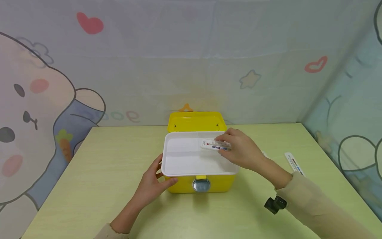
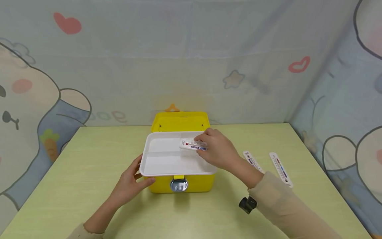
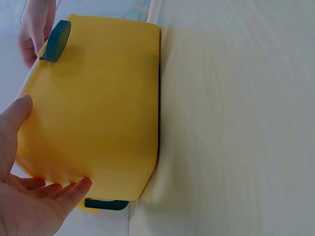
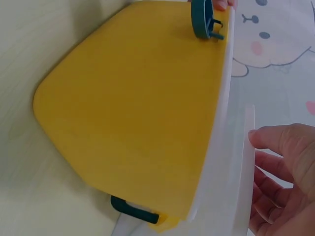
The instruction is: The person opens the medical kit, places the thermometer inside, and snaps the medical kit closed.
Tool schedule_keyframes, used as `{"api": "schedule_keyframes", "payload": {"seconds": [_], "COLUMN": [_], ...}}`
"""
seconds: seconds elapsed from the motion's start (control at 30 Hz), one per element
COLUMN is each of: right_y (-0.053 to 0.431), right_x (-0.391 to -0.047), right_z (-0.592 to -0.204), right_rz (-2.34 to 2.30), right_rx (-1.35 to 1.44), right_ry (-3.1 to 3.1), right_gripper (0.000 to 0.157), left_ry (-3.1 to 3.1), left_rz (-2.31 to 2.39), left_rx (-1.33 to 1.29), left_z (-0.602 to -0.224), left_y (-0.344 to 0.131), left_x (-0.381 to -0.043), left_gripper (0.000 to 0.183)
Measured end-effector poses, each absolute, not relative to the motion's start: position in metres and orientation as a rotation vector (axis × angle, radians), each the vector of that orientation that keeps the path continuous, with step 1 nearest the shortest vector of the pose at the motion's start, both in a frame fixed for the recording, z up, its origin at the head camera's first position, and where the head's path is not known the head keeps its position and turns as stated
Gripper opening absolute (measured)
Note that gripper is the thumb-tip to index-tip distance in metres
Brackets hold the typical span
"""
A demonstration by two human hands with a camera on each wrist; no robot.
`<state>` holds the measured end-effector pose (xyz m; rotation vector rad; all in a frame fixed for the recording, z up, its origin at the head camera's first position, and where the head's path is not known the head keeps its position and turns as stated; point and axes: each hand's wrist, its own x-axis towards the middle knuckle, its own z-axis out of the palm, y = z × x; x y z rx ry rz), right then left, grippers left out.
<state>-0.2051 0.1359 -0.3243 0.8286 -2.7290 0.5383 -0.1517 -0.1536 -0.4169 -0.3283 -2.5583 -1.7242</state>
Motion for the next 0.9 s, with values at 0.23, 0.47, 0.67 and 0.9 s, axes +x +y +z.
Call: {"api": "schedule_keyframes", "payload": {"seconds": [0.23,0.47,0.67,0.9], "right_y": [0.124,0.113,0.104,0.098], "right_x": [-0.200,-0.196,-0.194,-0.193], "right_z": [-0.321,-0.321,-0.322,-0.322], "right_rz": [0.584,0.573,0.529,0.500], "right_rx": [0.887,0.957,0.997,1.034], "right_ry": [-2.746,-2.732,-2.773,-2.804], "right_gripper": [0.029,0.027,0.026,0.025], "left_ry": [-2.564,-2.569,-2.568,-2.570], "left_rz": [-1.724,-1.720,-1.723,-1.724], "left_rx": [-0.323,-0.322,-0.329,-0.334], "left_z": [-0.416,-0.415,-0.415,-0.415], "left_y": [-0.153,-0.153,-0.153,-0.153], "left_x": [-0.151,-0.151,-0.151,-0.151], "left_gripper": [0.085,0.084,0.084,0.085]}}
